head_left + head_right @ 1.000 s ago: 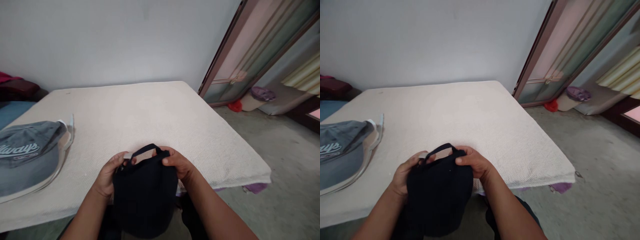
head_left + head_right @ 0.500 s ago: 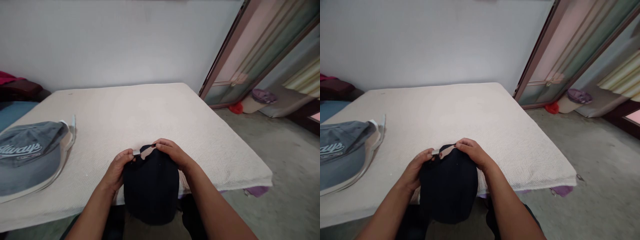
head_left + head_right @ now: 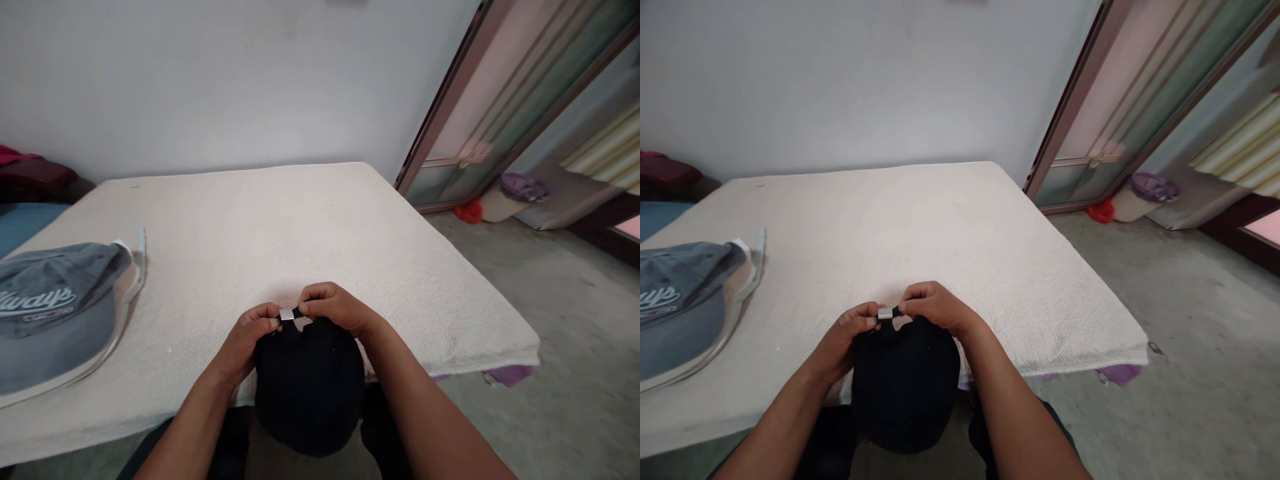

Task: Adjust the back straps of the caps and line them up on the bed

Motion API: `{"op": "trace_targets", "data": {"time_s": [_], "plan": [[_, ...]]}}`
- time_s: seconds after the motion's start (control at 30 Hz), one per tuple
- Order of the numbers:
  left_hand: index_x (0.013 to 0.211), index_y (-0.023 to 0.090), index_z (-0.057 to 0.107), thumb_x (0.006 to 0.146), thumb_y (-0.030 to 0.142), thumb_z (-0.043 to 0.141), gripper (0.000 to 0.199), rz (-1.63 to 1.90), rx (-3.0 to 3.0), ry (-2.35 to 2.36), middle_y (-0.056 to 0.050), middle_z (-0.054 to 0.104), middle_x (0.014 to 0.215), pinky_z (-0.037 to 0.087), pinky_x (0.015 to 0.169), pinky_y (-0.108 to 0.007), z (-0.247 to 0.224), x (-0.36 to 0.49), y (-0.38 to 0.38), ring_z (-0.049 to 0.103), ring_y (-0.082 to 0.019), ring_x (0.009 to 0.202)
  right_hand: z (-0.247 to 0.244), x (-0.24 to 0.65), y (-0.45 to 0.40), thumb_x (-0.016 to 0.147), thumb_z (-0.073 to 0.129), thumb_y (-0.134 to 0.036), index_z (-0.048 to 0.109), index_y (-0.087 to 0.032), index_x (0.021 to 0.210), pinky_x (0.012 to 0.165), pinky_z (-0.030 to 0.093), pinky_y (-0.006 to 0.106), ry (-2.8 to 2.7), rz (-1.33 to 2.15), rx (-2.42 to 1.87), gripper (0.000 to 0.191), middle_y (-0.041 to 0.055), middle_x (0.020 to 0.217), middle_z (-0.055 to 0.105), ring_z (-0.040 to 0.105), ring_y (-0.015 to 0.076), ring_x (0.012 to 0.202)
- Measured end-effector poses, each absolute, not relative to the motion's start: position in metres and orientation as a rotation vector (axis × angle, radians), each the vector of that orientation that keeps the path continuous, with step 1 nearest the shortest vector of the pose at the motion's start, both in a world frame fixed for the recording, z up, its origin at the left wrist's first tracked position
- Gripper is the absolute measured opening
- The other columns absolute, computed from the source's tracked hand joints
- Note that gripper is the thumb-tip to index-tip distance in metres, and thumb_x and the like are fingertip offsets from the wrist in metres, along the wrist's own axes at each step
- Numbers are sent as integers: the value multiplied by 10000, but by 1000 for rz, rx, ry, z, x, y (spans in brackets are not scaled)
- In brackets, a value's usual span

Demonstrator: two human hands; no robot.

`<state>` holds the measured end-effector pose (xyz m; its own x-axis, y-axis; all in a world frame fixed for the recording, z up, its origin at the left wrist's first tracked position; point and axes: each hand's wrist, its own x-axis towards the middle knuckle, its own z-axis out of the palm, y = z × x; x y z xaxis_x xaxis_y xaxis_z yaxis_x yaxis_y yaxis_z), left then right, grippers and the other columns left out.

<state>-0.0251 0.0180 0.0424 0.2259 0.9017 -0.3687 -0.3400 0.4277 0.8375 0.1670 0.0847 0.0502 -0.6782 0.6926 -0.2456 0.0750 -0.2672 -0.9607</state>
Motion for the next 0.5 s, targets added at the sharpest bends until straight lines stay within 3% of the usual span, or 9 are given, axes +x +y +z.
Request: {"op": "trace_targets", "data": {"time_s": [0.37, 0.5], "plan": [[634, 162, 574, 818, 360, 516, 277, 947, 764, 1095, -3, 542, 638, 344, 566, -237, 38, -22, 18, 442, -127, 609, 47, 164, 81, 728, 650, -267, 616, -132, 682, 531, 309, 216, -1521, 2038, -889, 147, -18, 622, 538, 431, 69, 544], [636, 167, 567, 805, 332, 521, 240, 940, 755, 1097, 7, 525, 626, 330, 553, -234, 37, -23, 19, 424, -121, 588, 46, 163, 82, 732, 650, -276, 602, -137, 661, 516, 284, 219, -1452, 2024, -890, 164, -37, 563, 504, 394, 62, 507]]}}
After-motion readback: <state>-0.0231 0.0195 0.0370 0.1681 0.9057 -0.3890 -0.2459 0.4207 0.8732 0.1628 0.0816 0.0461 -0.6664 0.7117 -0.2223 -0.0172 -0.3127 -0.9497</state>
